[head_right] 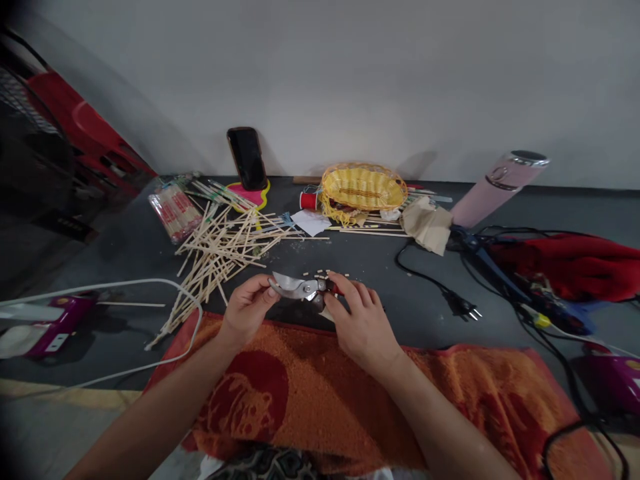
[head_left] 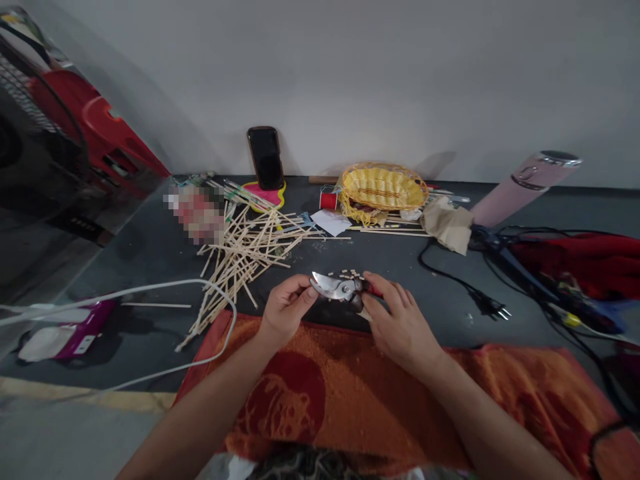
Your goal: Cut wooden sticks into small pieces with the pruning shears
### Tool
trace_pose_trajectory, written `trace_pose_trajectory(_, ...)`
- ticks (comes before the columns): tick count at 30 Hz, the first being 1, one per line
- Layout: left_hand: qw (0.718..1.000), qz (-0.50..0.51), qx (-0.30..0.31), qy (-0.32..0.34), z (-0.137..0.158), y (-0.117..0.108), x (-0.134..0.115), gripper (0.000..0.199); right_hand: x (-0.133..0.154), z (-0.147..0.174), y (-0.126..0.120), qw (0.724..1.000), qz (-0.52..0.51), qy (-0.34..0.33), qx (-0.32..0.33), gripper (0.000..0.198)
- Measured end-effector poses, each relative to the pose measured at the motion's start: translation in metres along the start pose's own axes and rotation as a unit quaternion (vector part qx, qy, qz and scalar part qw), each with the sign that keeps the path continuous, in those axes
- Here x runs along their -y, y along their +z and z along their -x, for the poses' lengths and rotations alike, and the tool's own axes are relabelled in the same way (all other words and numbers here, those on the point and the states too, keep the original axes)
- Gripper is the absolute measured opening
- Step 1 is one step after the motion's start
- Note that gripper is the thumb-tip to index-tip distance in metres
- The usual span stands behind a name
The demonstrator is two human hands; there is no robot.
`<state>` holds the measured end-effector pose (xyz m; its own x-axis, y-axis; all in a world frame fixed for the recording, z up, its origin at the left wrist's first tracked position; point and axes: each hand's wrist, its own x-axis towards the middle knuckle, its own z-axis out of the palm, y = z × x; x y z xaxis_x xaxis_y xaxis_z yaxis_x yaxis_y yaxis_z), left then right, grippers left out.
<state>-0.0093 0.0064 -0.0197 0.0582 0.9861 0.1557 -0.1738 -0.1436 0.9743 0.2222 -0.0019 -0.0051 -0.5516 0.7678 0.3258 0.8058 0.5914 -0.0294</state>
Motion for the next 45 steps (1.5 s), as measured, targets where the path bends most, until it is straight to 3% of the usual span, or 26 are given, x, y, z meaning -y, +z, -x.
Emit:
trace_pose_trajectory(16,1.000,-0.021,0.001,-0.009,0.0001,-0.0028,0.0024,0.014,-0.0053,0.0032,0.0041,1.000,-0.014,-0.019,-0.003,0.029)
trace_pose_trajectory(22,0.999,-0.039,-0.003,-0.012,-0.0002,-0.0016,-0.0025,0.015,-0.0067,-0.0001,0.0011,0.998,-0.051,0.041,-0.008,0.035)
trace_pose_trajectory(30,0.999,-0.032,-0.026,-0.004,-0.0019,-0.0028,0.0000,0.019,-0.0012,-0.0012,-0.0025,0.998,-0.060,0.013,0.004,0.043)
trace_pose_trajectory(45,0.998,-0.059,-0.006,0.021,-0.0015,-0.0033,-0.0015,0.016,-0.0029,0.0002,-0.0009,0.998,-0.059,0.005,0.015,0.034)
